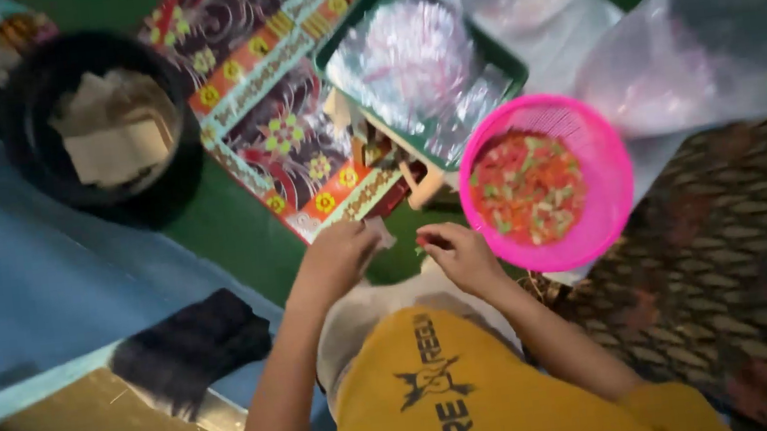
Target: Manually filling small plastic bags with snack pieces from a bowl
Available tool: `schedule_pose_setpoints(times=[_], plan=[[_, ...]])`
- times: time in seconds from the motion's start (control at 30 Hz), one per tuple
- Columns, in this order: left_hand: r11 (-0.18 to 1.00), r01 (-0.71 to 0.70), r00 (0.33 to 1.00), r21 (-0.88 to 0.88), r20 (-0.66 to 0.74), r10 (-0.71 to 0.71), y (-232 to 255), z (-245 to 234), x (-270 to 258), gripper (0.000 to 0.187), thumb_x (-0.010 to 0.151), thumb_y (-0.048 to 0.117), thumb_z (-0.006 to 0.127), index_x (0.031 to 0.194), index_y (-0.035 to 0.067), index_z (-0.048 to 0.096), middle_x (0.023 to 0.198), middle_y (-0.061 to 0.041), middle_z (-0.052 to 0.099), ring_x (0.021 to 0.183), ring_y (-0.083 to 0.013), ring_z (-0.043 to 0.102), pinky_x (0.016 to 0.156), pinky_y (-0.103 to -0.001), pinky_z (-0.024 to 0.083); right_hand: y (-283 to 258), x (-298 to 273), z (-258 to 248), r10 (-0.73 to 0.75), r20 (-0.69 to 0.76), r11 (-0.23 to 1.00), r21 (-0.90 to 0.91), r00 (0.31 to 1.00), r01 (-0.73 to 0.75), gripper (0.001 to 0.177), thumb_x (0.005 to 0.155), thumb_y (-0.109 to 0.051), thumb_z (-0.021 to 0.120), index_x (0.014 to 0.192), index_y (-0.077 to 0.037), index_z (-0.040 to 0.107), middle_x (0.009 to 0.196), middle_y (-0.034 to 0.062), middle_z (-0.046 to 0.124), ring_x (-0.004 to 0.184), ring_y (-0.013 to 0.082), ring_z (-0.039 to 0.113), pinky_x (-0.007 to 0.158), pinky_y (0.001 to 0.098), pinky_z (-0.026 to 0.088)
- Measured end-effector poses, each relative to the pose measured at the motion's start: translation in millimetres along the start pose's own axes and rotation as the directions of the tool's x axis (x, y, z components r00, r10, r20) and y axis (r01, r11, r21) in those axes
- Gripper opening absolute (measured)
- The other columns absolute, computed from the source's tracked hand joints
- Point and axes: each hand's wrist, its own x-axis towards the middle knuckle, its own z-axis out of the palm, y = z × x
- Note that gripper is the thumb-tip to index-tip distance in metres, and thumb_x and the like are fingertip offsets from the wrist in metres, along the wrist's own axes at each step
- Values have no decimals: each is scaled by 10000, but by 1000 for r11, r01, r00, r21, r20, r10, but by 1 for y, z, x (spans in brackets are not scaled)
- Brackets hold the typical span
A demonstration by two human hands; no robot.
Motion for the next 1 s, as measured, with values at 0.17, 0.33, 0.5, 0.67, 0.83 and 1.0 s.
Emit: schedule_pose_setpoints(times=[0.17, 0.33, 0.5, 0.67, 0.83, 1.0], plan=[[998, 32, 995, 50, -97, -27, -49, 75, -15, 106, 957, 293, 675, 938, 190, 657, 853, -59, 602, 844, -299, 637, 734, -424, 524, 73, 4, 53, 13, 69, 1000, 2, 998, -13, 249, 916, -69, 737, 1162, -89, 773, 1045, 152, 755, 996, 348, 743, 846, 406, 635], [999, 32, 989, 36, -145, -27, -68, 105, -21, 142, 984, 311, 658, 954, 176, 685, 859, -70, 608, 823, -302, 632, 715, -413, 520, 109, 10, 77, -54, 67, 999, -1, 996, 55, 193, 932, -62, 727, 1116, -76, 782, 1026, 136, 748, 966, 329, 742, 803, 373, 639], [998, 59, 986, 37, -157, -52, -41, 67, -22, 142, 981, 316, 672, 963, 180, 708, 910, -64, 620, 864, -294, 635, 741, -402, 517, 57, 0, 56, -45, 16, 997, 66, 999, 44, 209, 884, -42, 781, 1092, -67, 790, 1008, 125, 751, 922, 292, 747, 795, 336, 642], [998, 61, 990, 14, -128, -59, 11, -23, -18, 185, 980, 312, 654, 910, 148, 703, 907, -74, 630, 866, -310, 640, 751, -409, 528, -34, -20, 16, 3, 6, 994, 107, 1000, -4, 206, 885, -16, 779, 1085, -65, 792, 1005, 126, 759, 923, 287, 757, 802, 352, 646], [998, 20, 978, 55, -207, -9, 46, -89, -1, 166, 986, 280, 655, 889, 159, 715, 894, -43, 663, 854, -268, 657, 755, -381, 533, -84, -17, -22, 125, -65, 973, 202, 990, -110, 224, 869, -54, 813, 1089, -87, 798, 989, 87, 777, 929, 207, 758, 825, 316, 630], [996, -20, 931, -89, -364, -14, 47, -92, 10, 135, 969, 159, 693, 1104, 157, 693, 985, -47, 712, 944, -270, 695, 842, -400, 543, -129, -4, -58, -4, -212, 970, 236, 977, 55, 188, 881, -53, 835, 1064, -89, 811, 995, 112, 782, 982, 192, 734, 888, 323, 597]])
